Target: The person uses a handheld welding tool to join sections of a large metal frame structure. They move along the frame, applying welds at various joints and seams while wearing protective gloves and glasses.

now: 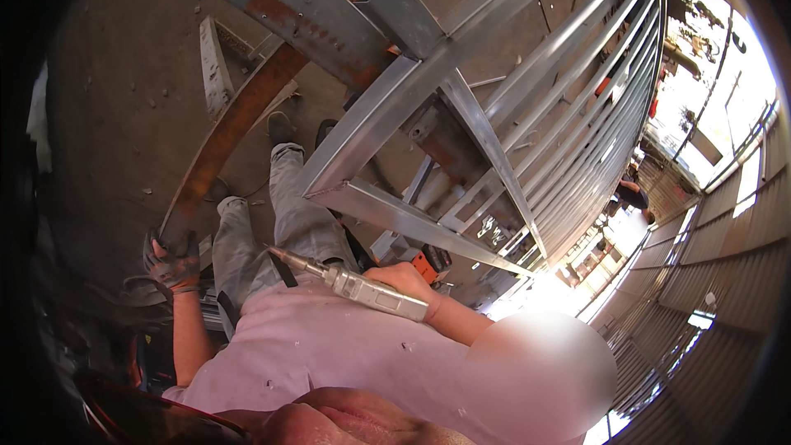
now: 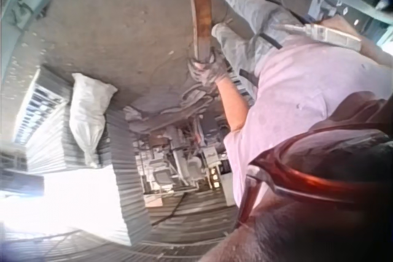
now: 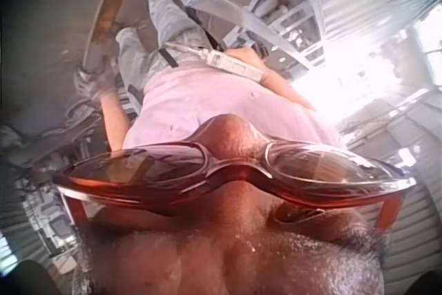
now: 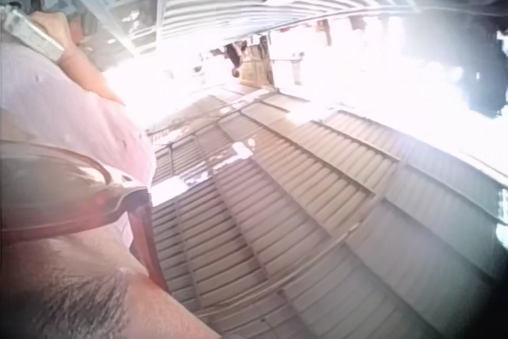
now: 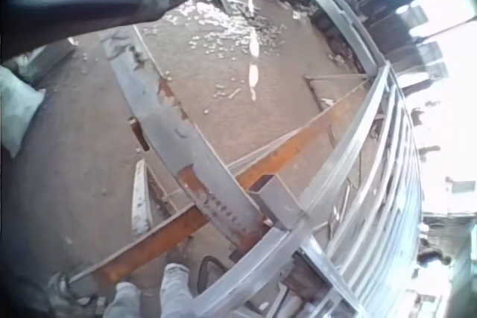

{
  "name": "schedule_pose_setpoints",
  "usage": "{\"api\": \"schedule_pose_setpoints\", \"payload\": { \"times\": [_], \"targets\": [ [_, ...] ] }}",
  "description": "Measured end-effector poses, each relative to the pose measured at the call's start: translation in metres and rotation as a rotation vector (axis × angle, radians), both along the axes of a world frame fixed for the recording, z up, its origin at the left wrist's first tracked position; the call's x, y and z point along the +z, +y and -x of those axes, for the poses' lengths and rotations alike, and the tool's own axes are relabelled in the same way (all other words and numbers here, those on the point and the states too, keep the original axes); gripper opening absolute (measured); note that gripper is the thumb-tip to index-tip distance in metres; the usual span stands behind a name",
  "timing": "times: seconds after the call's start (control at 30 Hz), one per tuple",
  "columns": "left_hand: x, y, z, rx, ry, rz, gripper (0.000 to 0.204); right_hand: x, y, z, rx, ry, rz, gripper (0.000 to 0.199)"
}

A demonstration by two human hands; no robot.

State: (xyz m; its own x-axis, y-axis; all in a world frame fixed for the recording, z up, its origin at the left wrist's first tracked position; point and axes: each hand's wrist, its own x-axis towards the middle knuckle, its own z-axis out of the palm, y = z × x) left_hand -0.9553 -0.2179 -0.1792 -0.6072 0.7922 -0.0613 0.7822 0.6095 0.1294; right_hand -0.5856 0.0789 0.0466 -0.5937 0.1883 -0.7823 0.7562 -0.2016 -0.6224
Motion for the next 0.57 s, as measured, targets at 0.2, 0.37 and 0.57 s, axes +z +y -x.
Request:
{"api": "schedule_pose_setpoints", "payload": {
  "times": [0.2, 0.37, 0.57],
  "targets": [
    [-0.008, -0.011, -0.002, 0.004, 0.02, -0.009, 0.09, -0.006, -0.02, 0.047, -0.052, 0.026, -0.073, 0.027],
    [0.005, -0.003, 0.0, -0.043, -0.022, 0.019, 0.097, -0.004, -0.048, 0.091, -0.029, 0.16, -0.329, 0.031],
    [-0.004, -0.016, 0.013, -0.085, -0.319, 0.181, 0.124, -0.013, -0.098, 0.167, -0.203, 0.198, -0.592, 0.043]
  ]
}}
